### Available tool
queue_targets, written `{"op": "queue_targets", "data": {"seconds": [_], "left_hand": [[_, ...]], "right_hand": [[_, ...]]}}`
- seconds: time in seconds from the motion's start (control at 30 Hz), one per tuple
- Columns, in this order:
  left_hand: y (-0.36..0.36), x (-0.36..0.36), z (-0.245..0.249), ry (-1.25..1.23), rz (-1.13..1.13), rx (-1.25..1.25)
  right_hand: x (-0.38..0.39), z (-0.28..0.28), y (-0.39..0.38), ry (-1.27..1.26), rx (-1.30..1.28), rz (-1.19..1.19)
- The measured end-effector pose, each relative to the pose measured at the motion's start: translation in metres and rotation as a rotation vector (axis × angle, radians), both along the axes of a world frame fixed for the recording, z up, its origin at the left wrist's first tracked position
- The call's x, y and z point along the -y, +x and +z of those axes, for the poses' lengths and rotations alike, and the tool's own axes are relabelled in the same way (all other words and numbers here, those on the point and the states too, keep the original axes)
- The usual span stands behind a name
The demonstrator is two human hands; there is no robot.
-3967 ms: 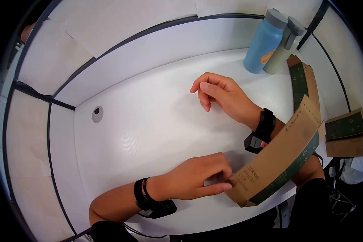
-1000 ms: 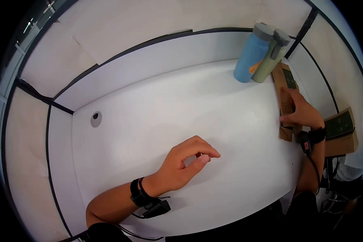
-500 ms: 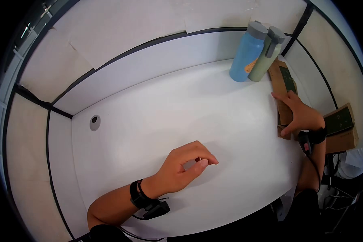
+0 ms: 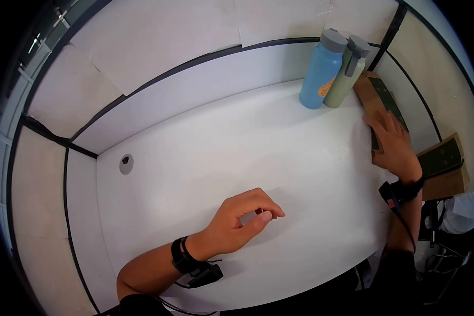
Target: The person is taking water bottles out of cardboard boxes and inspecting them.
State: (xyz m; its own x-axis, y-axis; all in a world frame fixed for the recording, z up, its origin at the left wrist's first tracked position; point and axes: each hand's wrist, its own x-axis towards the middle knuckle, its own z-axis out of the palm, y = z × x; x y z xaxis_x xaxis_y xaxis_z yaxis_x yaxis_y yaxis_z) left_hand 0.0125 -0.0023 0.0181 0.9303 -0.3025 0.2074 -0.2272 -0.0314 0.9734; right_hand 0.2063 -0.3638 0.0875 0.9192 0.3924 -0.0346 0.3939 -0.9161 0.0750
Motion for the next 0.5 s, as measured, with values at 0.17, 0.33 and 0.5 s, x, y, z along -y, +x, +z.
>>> {"op": "queue_targets", "data": {"seconds": [0.17, 0.33, 0.5], "left_hand": [[-0.001, 0.0, 0.001, 0.0, 0.0, -0.011], [0.0, 0.0, 0.001, -0.003, -0.001, -0.014], [0.0, -0.001, 0.0, 0.006, 0.001, -0.005]], "right_hand": [[0.014, -0.026, 0.025, 0.036, 0.059, 0.011], [0.014, -0.031, 0.03, -0.007, 0.12, 0.011], [0.001, -0.013, 0.016, 0.021, 0.047, -0.008]]}}
